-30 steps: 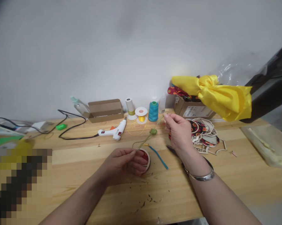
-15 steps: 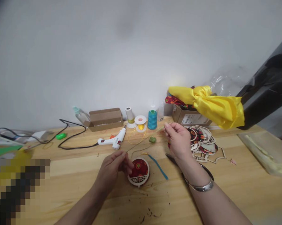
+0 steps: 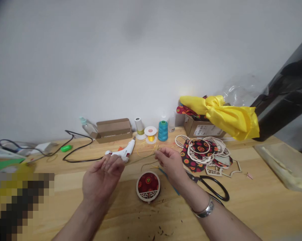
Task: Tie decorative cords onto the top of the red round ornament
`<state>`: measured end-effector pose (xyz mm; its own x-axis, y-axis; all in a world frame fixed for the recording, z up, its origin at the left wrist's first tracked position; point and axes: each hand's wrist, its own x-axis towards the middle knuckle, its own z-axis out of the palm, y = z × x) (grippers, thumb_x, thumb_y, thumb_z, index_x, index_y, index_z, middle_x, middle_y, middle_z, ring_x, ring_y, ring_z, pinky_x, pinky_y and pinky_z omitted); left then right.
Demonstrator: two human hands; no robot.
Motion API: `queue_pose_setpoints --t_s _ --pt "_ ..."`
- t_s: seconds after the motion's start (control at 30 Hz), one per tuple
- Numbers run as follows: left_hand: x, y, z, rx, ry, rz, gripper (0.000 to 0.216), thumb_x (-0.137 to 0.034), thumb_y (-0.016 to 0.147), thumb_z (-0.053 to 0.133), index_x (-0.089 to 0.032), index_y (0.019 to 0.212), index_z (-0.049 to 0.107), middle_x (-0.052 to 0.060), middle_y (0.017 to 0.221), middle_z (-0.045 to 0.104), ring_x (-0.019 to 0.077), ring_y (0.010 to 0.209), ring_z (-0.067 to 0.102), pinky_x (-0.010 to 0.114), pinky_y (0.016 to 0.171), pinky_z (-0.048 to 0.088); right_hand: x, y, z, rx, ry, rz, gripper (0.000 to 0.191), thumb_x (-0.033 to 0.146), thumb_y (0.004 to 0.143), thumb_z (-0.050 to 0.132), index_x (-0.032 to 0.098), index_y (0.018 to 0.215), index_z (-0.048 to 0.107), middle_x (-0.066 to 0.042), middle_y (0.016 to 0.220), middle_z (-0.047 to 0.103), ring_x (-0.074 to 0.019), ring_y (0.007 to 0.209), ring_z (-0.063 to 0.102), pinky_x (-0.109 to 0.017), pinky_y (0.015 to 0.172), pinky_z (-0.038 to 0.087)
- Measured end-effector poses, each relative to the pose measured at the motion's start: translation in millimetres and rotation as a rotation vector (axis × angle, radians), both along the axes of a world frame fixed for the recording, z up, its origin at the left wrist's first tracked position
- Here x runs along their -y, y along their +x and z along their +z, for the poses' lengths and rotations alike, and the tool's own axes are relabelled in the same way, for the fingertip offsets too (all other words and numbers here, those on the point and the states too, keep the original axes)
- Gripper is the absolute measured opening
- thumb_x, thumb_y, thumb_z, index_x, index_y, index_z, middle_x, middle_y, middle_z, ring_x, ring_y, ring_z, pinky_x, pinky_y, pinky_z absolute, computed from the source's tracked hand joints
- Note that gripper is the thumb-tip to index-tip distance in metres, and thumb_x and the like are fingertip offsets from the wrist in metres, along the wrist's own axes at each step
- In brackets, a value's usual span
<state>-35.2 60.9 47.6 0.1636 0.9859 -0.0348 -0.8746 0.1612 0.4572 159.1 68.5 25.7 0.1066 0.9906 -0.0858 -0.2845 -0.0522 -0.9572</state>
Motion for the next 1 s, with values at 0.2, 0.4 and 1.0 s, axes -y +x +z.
queue_pose_setpoints --t_s 0.2,0.4,1.0 --pt "10 18 -7.5 -0.552 -0.059 -0.169 0.009 -0.024 0.074 0.060 -0.018 0.075 0.055 -0.009 0.049 0.036 0.0019 0.037 0.024 0.015 0.036 0.017 6 -6 0.5 0.142 0.009 0.064 0.023 0.032 0.065 0.066 0.014 0.056 0.055 0.005 0.048 0.045 -0.0058 0.045 0.034 -0.020 0.044 0.025" --pt "19 30 -8.7 -0.885 0.016 -0.349 0.041 -0.035 0.073 0.060 -0.015 0.108 0.059 0.002 0.070 0.062 0.0019 0.039 0.028 0.020 0.039 0.017 9 -10 1.7 0.261 0.079 0.109 0.016 0.027 0.062 0.066 0.014 0.056 0.058 0.004 0.052 0.050 -0.0085 0.052 0.042 -0.022 0.052 0.034" --pt "16 32 -8.1 -0.869 -0.148 -0.220 0.023 -0.033 0.065 0.068 -0.012 0.072 0.070 -0.009 0.033 0.033 0.0019 0.034 0.019 0.018 0.037 0.014 22 8 32.5 0.984 0.300 0.252 0.023 0.029 0.082 0.043 0.018 0.072 0.061 -0.002 0.068 0.061 -0.0139 0.064 0.054 -0.024 0.058 0.042"
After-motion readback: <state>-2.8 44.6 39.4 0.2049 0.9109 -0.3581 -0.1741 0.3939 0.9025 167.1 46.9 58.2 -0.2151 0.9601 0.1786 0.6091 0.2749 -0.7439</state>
